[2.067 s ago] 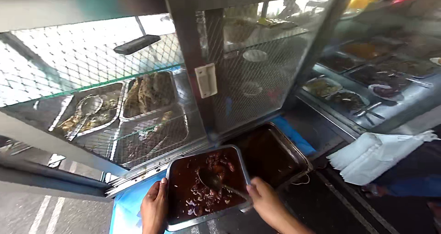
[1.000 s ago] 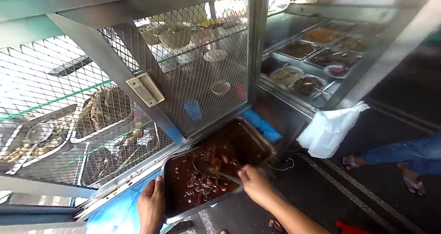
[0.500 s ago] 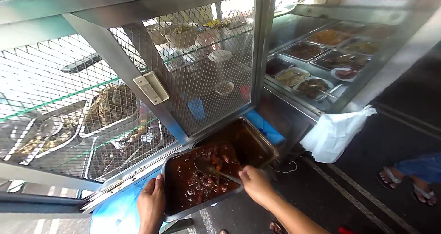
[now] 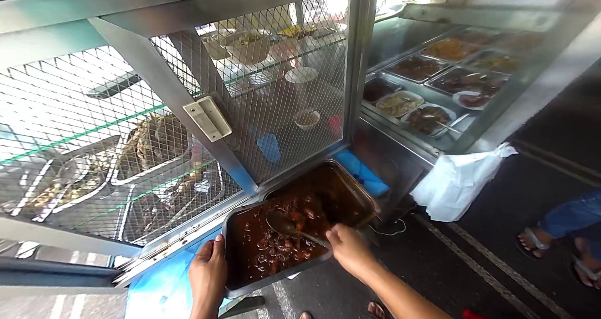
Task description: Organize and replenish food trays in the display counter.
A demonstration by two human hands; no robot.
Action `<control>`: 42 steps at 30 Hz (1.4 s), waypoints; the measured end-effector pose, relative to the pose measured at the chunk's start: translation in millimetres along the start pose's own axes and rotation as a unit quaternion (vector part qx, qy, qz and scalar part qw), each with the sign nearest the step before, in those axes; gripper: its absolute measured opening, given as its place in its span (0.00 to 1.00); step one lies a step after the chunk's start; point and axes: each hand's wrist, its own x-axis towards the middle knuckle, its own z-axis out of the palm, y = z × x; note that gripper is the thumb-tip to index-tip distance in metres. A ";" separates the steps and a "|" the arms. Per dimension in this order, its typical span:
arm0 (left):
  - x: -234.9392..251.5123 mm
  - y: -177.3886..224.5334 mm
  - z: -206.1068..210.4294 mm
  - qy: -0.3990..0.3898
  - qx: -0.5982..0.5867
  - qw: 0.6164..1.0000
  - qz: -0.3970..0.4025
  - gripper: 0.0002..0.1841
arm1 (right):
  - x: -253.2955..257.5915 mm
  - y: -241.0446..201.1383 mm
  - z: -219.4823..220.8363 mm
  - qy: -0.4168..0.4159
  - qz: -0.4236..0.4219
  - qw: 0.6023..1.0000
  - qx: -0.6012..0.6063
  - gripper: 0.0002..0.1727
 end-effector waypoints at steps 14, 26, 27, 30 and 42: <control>-3.0 -1.4 2.5 0.001 0.003 1.000 -0.010 0.22 | 1.2 -0.2 0.5 0.004 0.007 1.000 0.004 0.21; 0.4 -4.0 0.7 0.001 -0.005 1.000 -0.025 0.22 | 4.5 -0.4 5.1 0.005 0.004 1.000 0.010 0.20; 0.7 -4.2 0.7 0.001 -0.004 1.000 -0.024 0.22 | 5.1 -0.6 5.3 0.005 0.004 1.000 0.009 0.20; 1.7 -6.3 0.6 0.002 -0.006 1.000 -0.025 0.22 | 6.5 -1.4 5.5 0.005 0.001 1.000 0.007 0.20; 1.3 -10.4 2.3 -0.002 -0.008 1.000 -0.024 0.22 | 11.4 9.1 15.0 0.020 -0.003 1.000 0.007 0.19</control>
